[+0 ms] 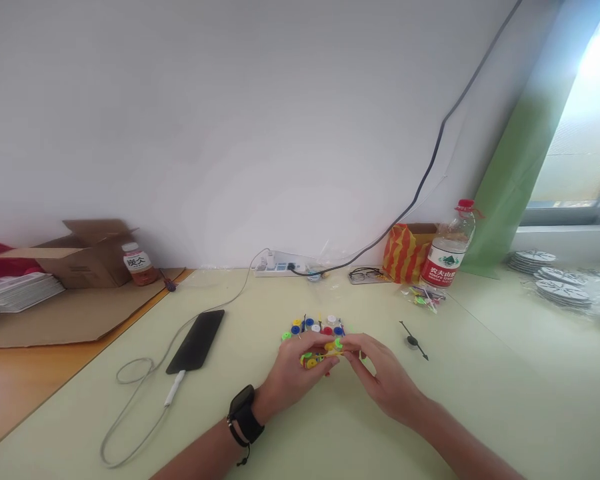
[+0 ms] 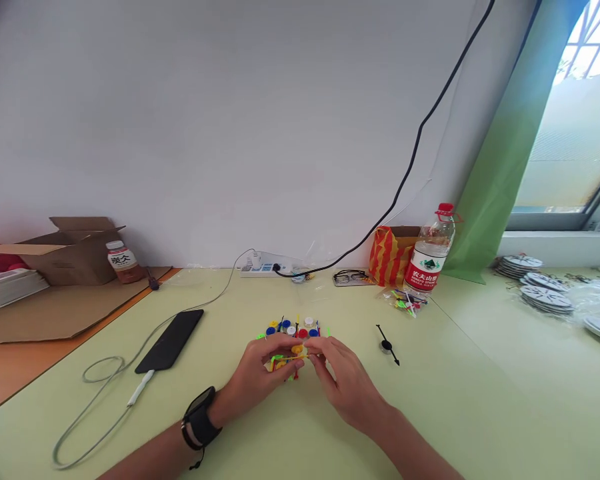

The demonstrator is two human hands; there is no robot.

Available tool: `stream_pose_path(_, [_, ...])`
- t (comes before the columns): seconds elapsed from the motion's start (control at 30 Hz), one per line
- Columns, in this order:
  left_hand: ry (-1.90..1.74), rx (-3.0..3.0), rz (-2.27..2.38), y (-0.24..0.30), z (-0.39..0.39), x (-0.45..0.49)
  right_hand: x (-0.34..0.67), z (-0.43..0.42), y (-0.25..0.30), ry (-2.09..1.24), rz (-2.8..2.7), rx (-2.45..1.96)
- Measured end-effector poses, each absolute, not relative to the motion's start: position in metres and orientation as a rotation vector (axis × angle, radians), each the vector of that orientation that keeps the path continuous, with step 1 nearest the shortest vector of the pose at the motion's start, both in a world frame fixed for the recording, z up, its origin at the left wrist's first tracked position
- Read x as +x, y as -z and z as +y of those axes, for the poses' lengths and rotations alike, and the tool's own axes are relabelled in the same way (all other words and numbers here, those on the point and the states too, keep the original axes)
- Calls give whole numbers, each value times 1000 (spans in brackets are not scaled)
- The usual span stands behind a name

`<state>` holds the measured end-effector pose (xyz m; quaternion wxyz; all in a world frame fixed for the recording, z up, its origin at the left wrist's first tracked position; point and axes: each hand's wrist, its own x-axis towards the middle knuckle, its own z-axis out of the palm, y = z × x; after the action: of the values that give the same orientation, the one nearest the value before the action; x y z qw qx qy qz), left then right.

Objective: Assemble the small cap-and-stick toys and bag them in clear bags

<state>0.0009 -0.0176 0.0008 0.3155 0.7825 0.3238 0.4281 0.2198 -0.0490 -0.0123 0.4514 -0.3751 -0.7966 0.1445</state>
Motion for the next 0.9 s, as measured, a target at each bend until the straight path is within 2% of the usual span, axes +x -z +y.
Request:
stream_pose_path(0.4, [-1170,2206,838,-1,-30,1,214,-55,14,-419,-1992,-924])
stream_pose_path(0.7, [-1186,2168,890,0,-35,3,218,-56,16,-386,-2025,-994])
stream_pose_path(0.9, [-1105,2028,961,2,-35,4,219,-59,18,-475,-2053,-1022])
